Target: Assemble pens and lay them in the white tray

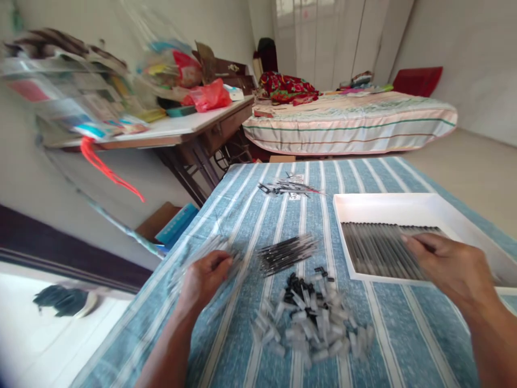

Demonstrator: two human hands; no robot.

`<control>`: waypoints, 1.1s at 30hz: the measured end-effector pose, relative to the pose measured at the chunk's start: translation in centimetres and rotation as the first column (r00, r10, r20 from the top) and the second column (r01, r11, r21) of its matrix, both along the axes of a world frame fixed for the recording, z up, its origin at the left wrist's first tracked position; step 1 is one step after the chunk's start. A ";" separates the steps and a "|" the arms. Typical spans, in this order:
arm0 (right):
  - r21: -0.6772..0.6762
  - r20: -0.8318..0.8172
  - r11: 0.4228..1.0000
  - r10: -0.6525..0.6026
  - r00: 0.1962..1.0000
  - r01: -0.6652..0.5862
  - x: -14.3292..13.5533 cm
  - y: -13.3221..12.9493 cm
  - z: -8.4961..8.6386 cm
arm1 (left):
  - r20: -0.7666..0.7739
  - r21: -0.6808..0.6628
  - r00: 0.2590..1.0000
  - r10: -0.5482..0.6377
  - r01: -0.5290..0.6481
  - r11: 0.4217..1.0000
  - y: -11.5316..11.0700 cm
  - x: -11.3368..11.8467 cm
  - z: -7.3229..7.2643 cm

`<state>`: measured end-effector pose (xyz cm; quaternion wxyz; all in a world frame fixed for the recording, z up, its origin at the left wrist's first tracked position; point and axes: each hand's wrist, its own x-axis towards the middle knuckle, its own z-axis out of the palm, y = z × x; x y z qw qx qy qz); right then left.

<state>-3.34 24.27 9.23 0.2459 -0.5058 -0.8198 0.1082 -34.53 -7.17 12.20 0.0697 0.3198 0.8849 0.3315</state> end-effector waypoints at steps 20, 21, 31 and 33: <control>-0.206 0.376 0.704 0.698 0.609 -0.680 -13.6 -10.4 1.1 | -0.175 -0.465 0.942 -0.287 0.178 0.867 1.1 2.2 -0.8; -0.208 0.403 0.706 0.693 0.598 -0.677 -13.9 -10.6 1.0 | -0.169 -0.422 0.950 -0.261 0.169 0.891 1.0 2.1 -0.8; -0.210 0.498 0.727 0.655 0.569 -0.654 -14.0 -10.2 0.4 | 0.165 0.006 0.975 -0.152 0.153 0.988 1.3 2.6 -0.3; -0.206 0.510 0.727 0.651 0.563 -0.655 -14.1 -10.2 0.5 | 0.241 0.064 0.958 -0.154 0.143 0.988 1.3 2.8 -0.3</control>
